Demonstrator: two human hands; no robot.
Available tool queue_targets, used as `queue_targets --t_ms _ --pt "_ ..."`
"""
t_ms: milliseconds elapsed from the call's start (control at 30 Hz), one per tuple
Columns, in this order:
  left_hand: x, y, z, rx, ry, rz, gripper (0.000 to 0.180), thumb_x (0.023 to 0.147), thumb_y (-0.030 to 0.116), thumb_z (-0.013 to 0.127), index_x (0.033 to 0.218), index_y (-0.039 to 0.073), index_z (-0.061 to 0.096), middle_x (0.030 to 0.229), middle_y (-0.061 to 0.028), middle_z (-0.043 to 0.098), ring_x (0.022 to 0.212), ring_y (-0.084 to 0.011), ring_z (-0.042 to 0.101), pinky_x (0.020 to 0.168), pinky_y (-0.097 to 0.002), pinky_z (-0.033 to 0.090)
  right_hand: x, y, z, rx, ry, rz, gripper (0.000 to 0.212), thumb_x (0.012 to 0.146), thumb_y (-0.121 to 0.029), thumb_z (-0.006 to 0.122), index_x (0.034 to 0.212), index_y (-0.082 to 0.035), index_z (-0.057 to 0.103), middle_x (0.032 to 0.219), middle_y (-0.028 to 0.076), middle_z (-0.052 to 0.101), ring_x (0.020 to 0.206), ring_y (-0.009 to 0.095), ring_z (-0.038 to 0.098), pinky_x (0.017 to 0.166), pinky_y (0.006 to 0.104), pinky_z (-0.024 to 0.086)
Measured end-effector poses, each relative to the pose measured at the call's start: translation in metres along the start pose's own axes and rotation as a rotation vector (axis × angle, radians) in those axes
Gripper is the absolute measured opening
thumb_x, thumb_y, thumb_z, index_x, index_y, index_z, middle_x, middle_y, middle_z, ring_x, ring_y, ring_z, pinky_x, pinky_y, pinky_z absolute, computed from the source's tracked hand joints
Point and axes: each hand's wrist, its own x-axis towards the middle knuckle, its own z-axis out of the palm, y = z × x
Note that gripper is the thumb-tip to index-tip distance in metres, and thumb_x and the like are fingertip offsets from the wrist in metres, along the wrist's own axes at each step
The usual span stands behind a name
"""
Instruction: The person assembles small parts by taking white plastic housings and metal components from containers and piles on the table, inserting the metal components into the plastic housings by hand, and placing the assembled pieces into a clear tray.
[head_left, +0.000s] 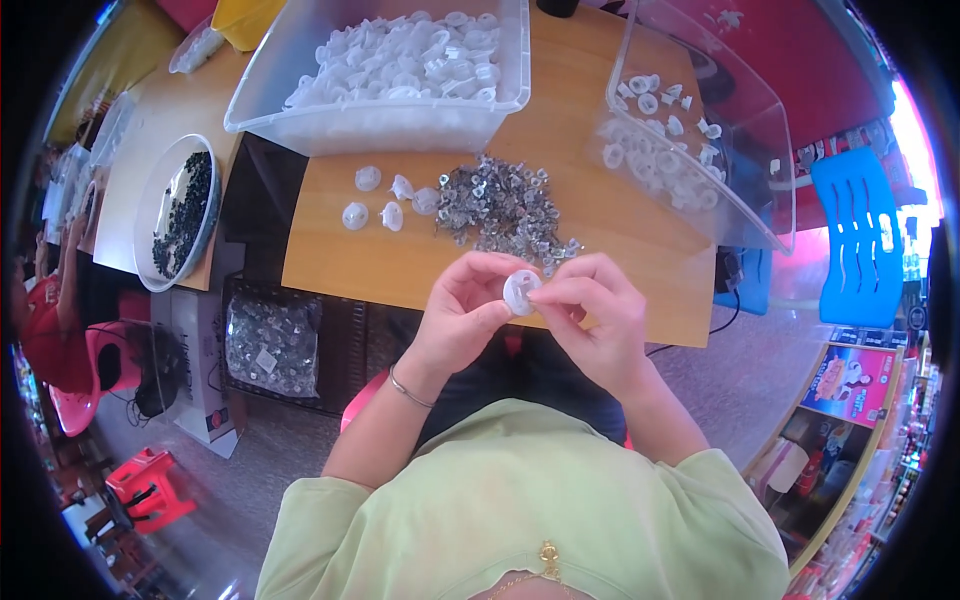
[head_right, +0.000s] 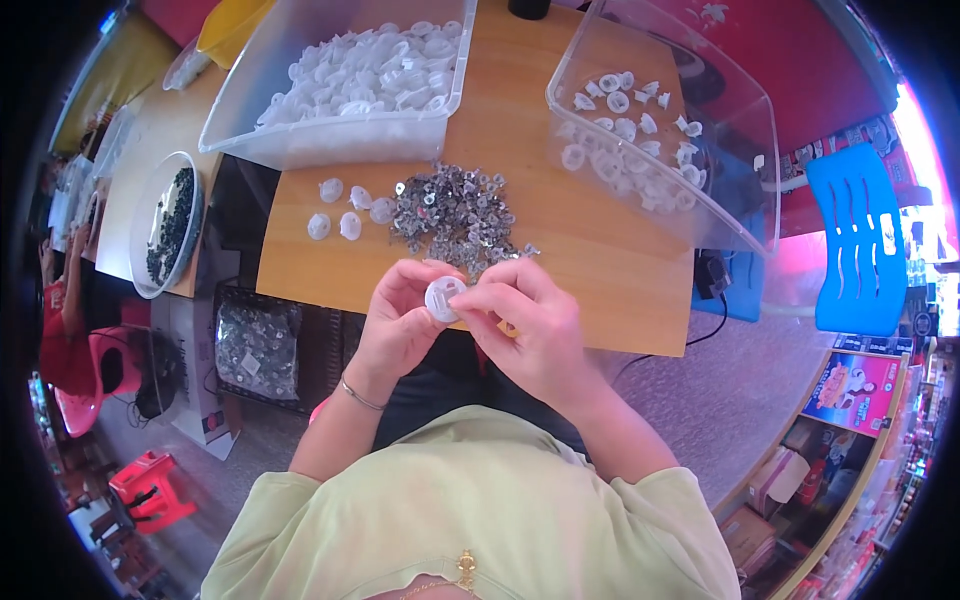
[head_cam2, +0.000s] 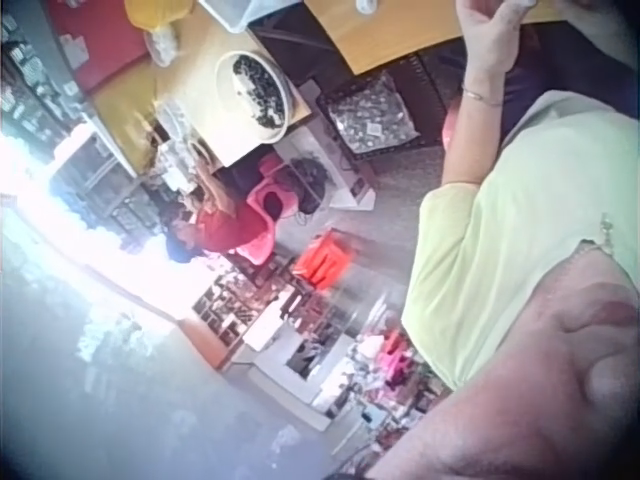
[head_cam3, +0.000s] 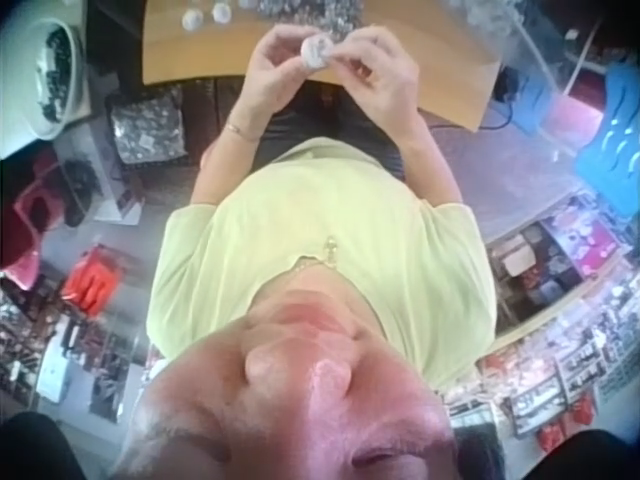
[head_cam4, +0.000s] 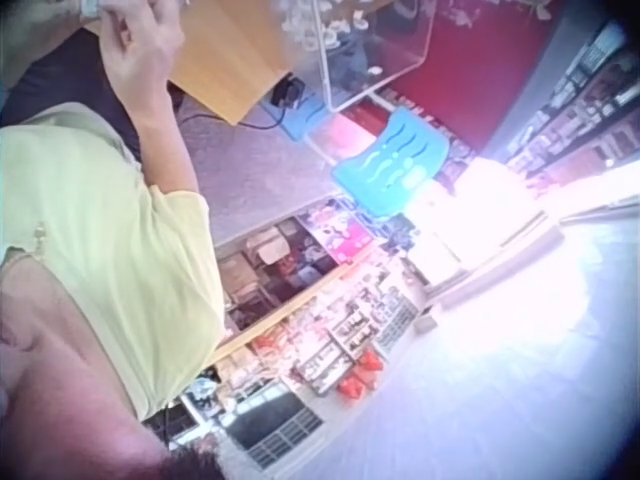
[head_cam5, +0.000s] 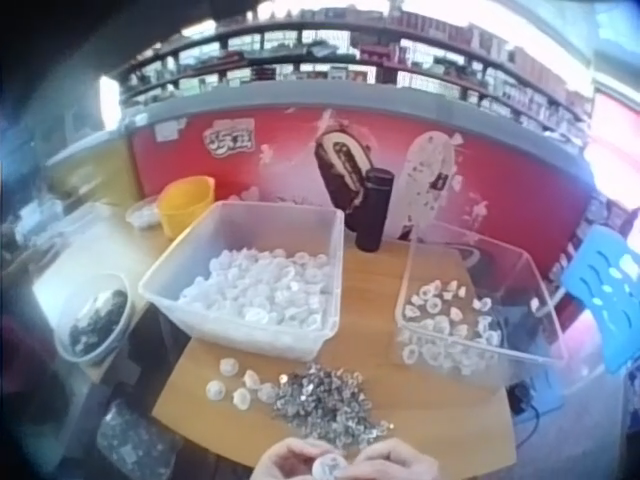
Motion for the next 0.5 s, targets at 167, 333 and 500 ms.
queue_targets --t_ms 167,333,500 --pt "0.0042 0.0005 0.0026 0.016 0.016 0.019 0.031 0.079 0.0 0.065 0.108 0.002 0.054 0.114 -0.0117 0.055 0.108 -0.0212 0.054 0.095 -0.0364 0.043 0.0023 0.0003 -0.0015 0.014 0.003 0.003 0.016 0.072 0.001 0.071 0.085 -0.006 0.065 0.081 0.004 0.056 0.067 0.013 0.058 0.054 0.0241 0.05" --pt "0.0077 0.0029 0.0052 0.069 0.004 0.031 0.029 0.079 -0.001 0.064 0.106 0.002 0.054 0.113 -0.0121 0.055 0.108 -0.0209 0.053 0.096 -0.0364 0.042 0.0009 0.0025 -0.002 0.018 0.018 0.007 0.016 0.072 0.002 0.071 0.085 -0.006 0.066 0.082 0.004 0.056 0.066 0.013 0.058 0.054 0.0232 0.05" --pt "0.0109 0.0037 0.0068 0.122 -0.006 0.048 0.029 0.078 -0.003 0.064 0.104 0.003 0.054 0.114 -0.0127 0.054 0.107 -0.0204 0.053 0.094 -0.0347 0.043 0.0015 -0.0005 -0.0048 0.01 0.022 -0.002 0.015 0.072 0.0 0.071 0.084 -0.006 0.065 0.082 0.004 0.055 0.065 0.012 0.057 0.054 0.023 0.049"
